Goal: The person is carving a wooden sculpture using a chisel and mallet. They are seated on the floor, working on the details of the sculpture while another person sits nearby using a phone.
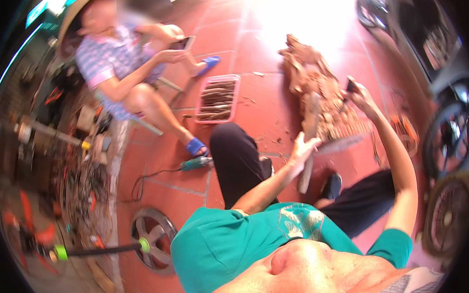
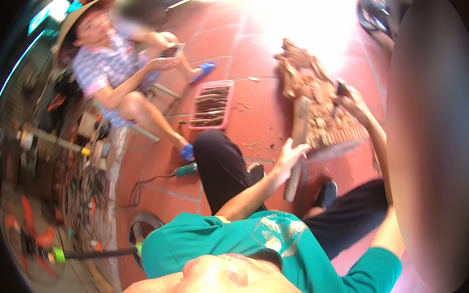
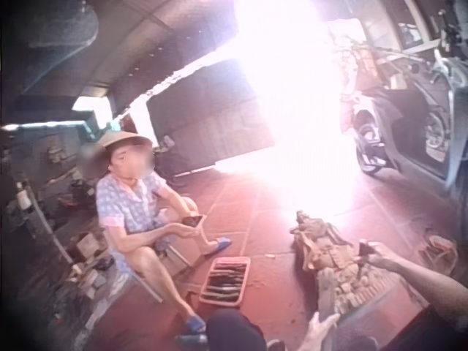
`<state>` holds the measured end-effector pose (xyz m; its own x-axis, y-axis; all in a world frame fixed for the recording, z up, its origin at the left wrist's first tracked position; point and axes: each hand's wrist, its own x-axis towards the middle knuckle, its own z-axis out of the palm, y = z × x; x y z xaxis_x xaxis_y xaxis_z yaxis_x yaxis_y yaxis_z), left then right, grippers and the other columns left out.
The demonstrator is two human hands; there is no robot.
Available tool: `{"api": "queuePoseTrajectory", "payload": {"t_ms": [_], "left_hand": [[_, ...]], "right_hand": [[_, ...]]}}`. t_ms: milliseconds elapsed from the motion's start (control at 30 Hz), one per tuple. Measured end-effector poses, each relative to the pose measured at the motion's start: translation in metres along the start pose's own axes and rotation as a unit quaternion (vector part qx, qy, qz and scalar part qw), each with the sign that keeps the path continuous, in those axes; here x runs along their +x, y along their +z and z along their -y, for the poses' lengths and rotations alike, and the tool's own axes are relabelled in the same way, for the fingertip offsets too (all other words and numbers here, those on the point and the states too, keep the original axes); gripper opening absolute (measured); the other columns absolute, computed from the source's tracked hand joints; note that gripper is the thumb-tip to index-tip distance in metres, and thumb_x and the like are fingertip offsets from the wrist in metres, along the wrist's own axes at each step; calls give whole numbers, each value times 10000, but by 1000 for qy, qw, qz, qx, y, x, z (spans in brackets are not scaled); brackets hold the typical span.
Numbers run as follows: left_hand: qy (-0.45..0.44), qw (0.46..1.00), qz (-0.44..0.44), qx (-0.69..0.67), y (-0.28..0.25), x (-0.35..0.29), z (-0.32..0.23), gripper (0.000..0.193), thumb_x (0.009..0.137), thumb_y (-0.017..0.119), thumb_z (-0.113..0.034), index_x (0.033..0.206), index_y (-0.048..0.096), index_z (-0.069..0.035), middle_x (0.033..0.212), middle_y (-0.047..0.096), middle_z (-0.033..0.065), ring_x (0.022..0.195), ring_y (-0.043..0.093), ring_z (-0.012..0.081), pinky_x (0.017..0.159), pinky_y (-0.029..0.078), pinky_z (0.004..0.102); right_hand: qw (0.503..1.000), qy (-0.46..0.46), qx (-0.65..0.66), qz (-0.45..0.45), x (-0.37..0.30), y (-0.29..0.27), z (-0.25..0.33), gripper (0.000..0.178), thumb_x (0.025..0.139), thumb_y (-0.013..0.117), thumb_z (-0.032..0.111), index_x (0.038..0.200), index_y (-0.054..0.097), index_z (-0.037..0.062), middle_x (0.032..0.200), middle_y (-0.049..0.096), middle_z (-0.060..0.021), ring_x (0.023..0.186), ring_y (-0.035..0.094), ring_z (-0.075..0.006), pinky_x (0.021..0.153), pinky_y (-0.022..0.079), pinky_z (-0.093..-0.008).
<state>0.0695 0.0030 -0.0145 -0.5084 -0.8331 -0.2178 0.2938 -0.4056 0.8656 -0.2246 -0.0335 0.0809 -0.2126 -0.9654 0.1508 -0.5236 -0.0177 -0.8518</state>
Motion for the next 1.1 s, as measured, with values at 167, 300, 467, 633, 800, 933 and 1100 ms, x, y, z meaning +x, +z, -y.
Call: {"api": "queuePoseTrajectory", "payload": {"t_ms": [167, 300, 467, 633, 800, 933, 1100], "left_hand": [[-59, 994, -24, 87, -10, 11, -6, 357, 867, 778, -207, 1091, 526, -89, 815, 642, 19, 676, 598, 97, 631, 499, 277], [-60, 995, -5, 75, -16, 11, -22, 323, 880, 778, -243, 1061, 532, -137, 740, 603, 3, 512, 566, 96, 443, 472, 263], [-51, 994, -3, 94, -13, 8, -36, 300, 880, 772, -167, 1050, 535, -98, 744, 599, 4, 492, 552, 96, 439, 459, 256], [-59, 994, -4, 97, -14, 11, -40, 315, 870, 775, -131, 1058, 528, -75, 781, 628, 23, 506, 556, 95, 442, 456, 256], [-53, 995, 1, 90, -10, 10, -43, 342, 862, 770, -100, 1087, 514, -74, 796, 632, 26, 519, 561, 95, 450, 465, 260], [-58, 995, -6, 84, -9, 12, -40, 343, 860, 762, -87, 1093, 510, -76, 803, 636, 30, 524, 563, 96, 450, 466, 261], [-64, 995, 0, 79, -7, 11, -38, 343, 860, 762, -90, 1091, 509, -80, 798, 629, 27, 524, 561, 95, 452, 465, 257]], "right_hand": [[996, 45, 73, 18, -8, 11, 9, 361, 913, 719, 315, 1158, 615, 71, 956, 627, -11, 878, 581, -113, 747, 505, -306], [988, 122, 68, 59, -7, 12, 22, 542, 898, 732, 355, 1354, 574, 106, 1047, 688, -40, 922, 645, -131, 697, 549, -298], [983, 124, 116, 73, -9, 22, 11, 240, 929, 742, 260, 1064, 636, 92, 877, 675, 12, 708, 601, -69, 611, 482, -220], [989, 118, 36, 77, -6, 27, -6, 215, 929, 731, 185, 1068, 639, 49, 863, 679, -7, 721, 644, -82, 666, 551, -252], [988, 121, 29, 95, -11, 28, -17, 244, 936, 718, 166, 1113, 633, 21, 889, 692, -30, 724, 667, -85, 648, 575, -264], [984, 121, 101, 77, -18, 25, -22, 260, 890, 758, 235, 1016, 619, 54, 826, 681, -41, 696, 682, -130, 613, 547, -285], [977, 160, 130, 57, -23, 25, -18, 326, 892, 750, 231, 1122, 616, 43, 878, 700, -66, 712, 703, -147, 606, 558, -284]]}}
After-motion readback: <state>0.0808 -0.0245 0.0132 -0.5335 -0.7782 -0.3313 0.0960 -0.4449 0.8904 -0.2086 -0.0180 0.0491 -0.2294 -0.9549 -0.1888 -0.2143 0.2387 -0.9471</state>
